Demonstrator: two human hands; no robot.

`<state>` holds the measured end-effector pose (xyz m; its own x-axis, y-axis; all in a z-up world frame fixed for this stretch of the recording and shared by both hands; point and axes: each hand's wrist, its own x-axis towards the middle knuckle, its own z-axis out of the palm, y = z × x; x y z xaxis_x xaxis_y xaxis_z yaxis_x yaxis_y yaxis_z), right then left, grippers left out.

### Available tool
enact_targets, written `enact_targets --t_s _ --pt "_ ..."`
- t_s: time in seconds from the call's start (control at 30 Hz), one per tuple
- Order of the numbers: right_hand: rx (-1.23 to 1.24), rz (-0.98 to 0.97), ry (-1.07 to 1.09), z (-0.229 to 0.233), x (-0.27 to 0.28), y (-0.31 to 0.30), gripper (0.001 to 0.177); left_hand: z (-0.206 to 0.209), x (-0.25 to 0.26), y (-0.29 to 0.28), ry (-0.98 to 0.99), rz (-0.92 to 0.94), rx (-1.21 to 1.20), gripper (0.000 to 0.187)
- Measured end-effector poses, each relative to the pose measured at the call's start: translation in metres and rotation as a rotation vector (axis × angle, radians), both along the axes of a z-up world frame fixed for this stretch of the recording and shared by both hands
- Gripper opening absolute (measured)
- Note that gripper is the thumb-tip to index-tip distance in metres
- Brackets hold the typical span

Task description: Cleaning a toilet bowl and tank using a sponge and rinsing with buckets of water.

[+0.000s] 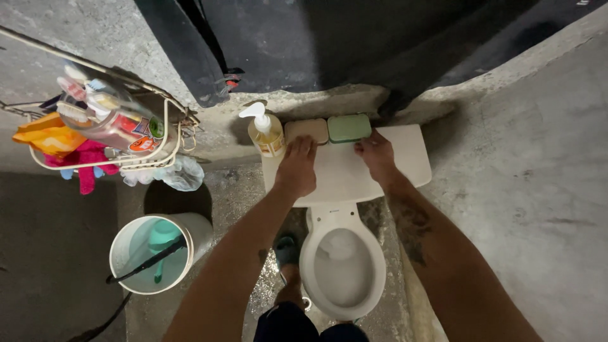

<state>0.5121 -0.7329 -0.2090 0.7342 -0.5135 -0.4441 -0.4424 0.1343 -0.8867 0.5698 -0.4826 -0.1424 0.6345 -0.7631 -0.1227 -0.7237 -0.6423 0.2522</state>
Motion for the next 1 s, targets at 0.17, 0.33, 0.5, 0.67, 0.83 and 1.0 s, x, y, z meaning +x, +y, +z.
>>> enact_targets --t_s 0.17,0.33,0.5,0.67,0.83,1.0 --pt "0.045 -0.230 -0.078 0.007 -0.011 0.009 0.062 0.002 -0.003 0.001 0.044 0.002 -0.001 0.080" --pt "0.031 -0.207 -0.108 0.026 -0.036 0.030 0.059 0.014 -0.031 0.014 0.047 0.001 -0.050 0.071" --pt "0.067 -0.064 -0.066 0.041 -0.063 0.046 0.052 0.026 -0.088 0.043 0.079 0.132 -0.221 0.064" --pt "-0.014 0.261 0.018 0.084 -0.101 0.075 0.050 0.042 -0.165 0.082 0.139 0.431 -0.442 0.048" --pt "-0.005 0.474 -0.062 0.104 -0.141 0.112 0.049 0.077 -0.268 0.127 0.119 0.684 -0.555 0.040" --pt "0.005 0.640 -0.018 0.112 -0.182 0.164 0.047 0.063 -0.351 0.166 0.045 0.880 -0.672 0.036"
